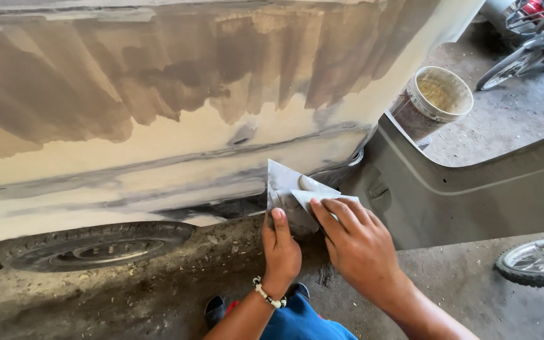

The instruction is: The person applies body filler to the side of a white car using a putty knife. They periodically scrape filler onto the knife from a mixing container on a nearby table before smoothing the material onto the car's surface.

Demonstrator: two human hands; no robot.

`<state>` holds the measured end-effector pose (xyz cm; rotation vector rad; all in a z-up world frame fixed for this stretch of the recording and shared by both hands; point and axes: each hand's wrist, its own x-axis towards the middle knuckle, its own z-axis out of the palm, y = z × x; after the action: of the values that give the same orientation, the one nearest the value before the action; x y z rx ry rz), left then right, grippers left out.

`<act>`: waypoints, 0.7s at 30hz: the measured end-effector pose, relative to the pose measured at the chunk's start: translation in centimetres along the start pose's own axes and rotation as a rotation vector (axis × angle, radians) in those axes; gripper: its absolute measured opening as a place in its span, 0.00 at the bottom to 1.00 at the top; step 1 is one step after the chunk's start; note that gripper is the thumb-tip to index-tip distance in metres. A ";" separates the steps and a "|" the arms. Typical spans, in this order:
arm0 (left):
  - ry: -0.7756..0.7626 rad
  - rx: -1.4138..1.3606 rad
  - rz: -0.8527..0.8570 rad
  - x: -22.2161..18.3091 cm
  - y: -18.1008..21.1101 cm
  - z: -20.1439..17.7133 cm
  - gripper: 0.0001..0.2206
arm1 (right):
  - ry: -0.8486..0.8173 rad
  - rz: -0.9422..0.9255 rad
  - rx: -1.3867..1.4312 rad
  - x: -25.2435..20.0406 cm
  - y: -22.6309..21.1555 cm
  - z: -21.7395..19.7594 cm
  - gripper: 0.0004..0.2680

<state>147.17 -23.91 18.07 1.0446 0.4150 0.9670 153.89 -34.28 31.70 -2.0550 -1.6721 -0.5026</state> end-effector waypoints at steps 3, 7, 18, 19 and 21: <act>-0.020 0.020 0.032 -0.3 0.3 0.1 0.25 | -0.018 -0.005 -0.035 -0.4 -0.3 0.6 0.19; -0.012 0.022 0.025 -0.3 -0.2 0.0 0.25 | -0.007 0.009 0.002 -0.6 -0.3 0.2 0.19; -0.049 0.122 0.038 0.2 -0.5 1.7 0.26 | -0.036 0.014 0.011 -1.6 1.5 1.7 0.21; -0.055 0.148 0.022 0.6 -1.0 1.7 0.27 | -0.054 0.020 0.019 -1.7 1.8 2.0 0.22; -0.036 0.145 -0.007 1.5 -2.8 1.5 0.27 | -0.069 0.011 0.065 -2.1 2.9 1.4 0.20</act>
<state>150.31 -23.94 16.58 1.1897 0.4639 0.9211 156.33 -35.71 29.07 -2.0547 -1.6925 -0.3728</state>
